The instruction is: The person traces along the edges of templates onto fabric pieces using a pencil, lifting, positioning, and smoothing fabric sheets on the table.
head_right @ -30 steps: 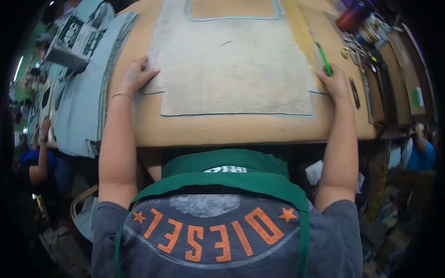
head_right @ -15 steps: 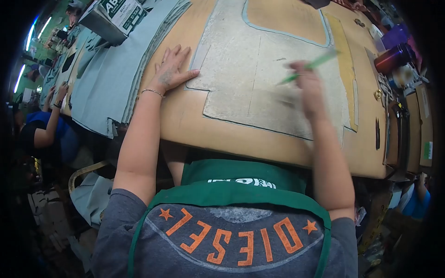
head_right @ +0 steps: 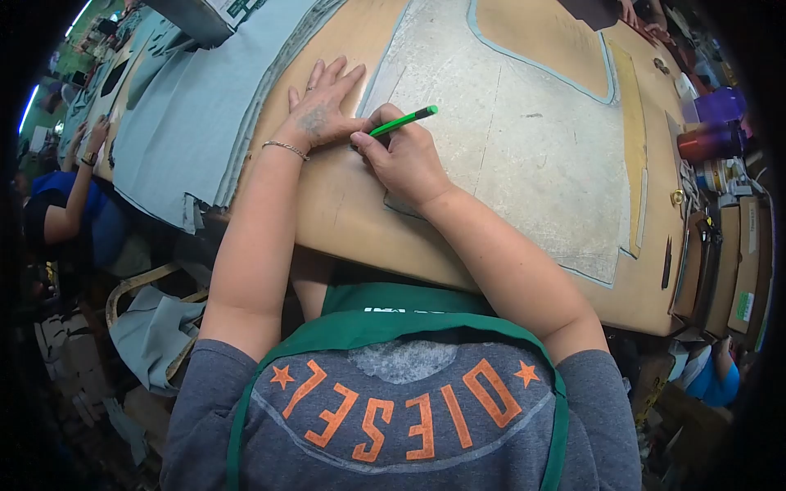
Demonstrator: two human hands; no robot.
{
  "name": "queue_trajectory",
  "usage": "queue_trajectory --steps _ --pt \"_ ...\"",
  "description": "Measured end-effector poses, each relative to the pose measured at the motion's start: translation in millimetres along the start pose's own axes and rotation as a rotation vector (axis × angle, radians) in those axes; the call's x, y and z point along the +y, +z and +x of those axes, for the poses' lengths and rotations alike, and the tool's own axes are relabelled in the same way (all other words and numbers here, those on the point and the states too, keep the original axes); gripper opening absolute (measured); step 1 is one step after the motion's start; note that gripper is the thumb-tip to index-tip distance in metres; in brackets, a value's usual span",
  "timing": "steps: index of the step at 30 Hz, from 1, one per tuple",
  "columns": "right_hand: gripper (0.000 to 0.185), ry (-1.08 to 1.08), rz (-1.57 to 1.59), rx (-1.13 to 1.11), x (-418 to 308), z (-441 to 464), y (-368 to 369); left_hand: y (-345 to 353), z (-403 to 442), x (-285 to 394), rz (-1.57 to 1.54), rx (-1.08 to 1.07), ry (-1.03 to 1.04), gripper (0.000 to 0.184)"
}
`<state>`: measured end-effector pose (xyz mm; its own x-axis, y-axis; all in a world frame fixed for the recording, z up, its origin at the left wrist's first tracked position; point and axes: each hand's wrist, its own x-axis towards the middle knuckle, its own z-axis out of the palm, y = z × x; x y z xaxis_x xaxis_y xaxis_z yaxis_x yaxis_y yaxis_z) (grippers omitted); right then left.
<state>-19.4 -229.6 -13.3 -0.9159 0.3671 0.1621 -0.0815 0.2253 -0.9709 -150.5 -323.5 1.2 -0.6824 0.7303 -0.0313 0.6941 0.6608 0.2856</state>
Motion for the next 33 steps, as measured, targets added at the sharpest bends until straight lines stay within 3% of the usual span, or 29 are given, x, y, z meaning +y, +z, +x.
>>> queue_trajectory --steps 3,6,10,19,23,27,28,33 --pt "0.014 -0.009 -0.037 0.016 1.4 -10.0 -18.9 -2.1 -3.1 1.5 -0.035 0.011 0.006 0.1" --pt "0.013 0.127 0.03 0.04 -11.4 -25.6 -44.6 1.1 -2.6 1.1 -0.036 0.019 0.0 0.1" --pt "0.014 -0.048 -0.034 0.005 6.6 -11.1 -21.5 -0.8 -1.4 2.1 -0.004 0.011 0.008 0.098" --pt "0.016 0.068 -0.05 0.11 -14.5 -41.2 -59.9 -2.5 0.3 3.0 0.031 -0.025 0.006 0.104" --pt "0.013 -0.006 0.023 0.056 -22.5 -88.5 -52.1 -7.1 3.2 7.6 0.022 -0.076 -0.013 0.103" --pt "0.012 -0.068 0.067 0.106 -10.0 -96.9 -37.1 -10.6 -2.0 58.7 0.138 0.071 0.271 0.083" --pt "0.01 0.045 0.017 -0.005 -17.4 -97.7 -40.4 -3.6 -5.1 76.9 0.089 0.046 0.324 0.081" --pt "0.012 -0.125 -0.038 0.085 -10.1 -95.5 -34.4 31.4 -16.4 127.0 0.061 -0.072 0.448 0.072"
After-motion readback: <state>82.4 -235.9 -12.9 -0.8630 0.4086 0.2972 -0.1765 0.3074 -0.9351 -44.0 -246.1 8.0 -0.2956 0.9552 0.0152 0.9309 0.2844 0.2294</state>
